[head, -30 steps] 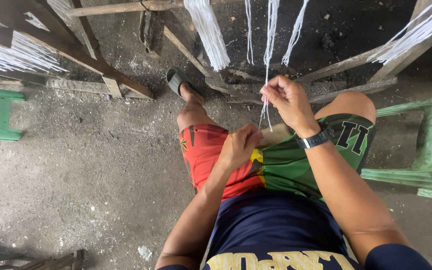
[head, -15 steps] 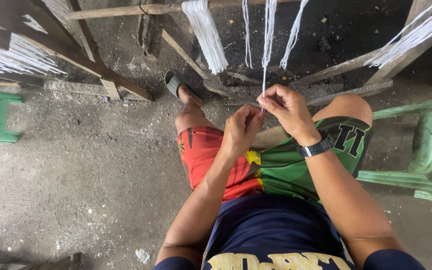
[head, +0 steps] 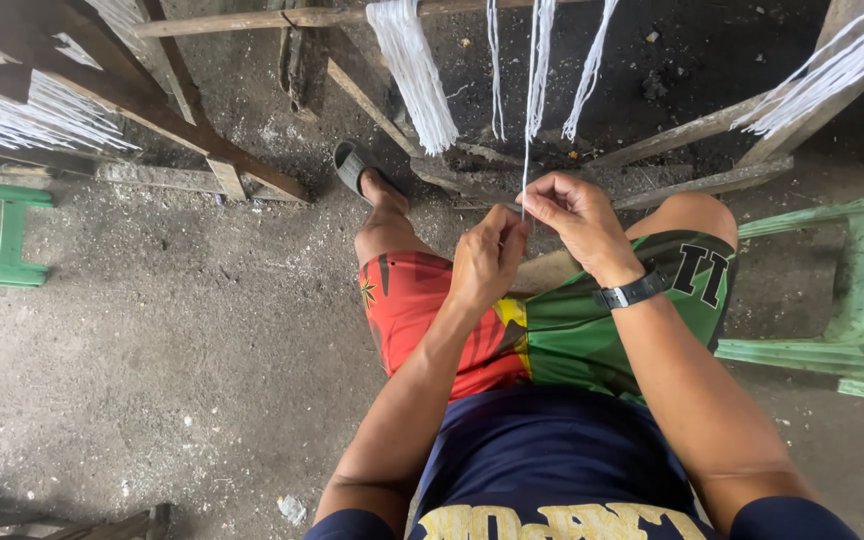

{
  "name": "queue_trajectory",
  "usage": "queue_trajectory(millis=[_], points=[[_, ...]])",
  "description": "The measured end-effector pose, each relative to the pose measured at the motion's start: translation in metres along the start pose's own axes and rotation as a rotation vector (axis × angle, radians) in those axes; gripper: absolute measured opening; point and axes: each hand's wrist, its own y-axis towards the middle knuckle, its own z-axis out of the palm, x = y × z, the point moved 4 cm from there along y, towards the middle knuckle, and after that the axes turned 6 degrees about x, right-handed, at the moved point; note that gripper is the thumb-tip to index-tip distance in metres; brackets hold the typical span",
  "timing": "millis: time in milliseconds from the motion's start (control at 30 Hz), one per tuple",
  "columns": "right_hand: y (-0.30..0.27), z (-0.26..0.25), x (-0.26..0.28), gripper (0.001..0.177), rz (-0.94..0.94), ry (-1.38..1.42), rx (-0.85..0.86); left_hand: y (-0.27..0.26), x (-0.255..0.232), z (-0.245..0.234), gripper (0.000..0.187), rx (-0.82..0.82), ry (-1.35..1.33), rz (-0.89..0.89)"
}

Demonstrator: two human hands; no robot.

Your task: Organizing and hanging candle wicks on a wooden rack for drying or further processing.

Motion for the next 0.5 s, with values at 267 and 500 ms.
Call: queue_trajectory(millis=[267,500], points=[[0.002,0.005,0.007,0.006,0.021,0.014,0.011,-0.001,0.019,0.008,0.009,0.008,0.103,0.005],[0.005,0.004,-0.006,0.008,0.02,0.019,0.012,-0.006,0.019,0.007,0.012,0.015,0.089,-0.012]])
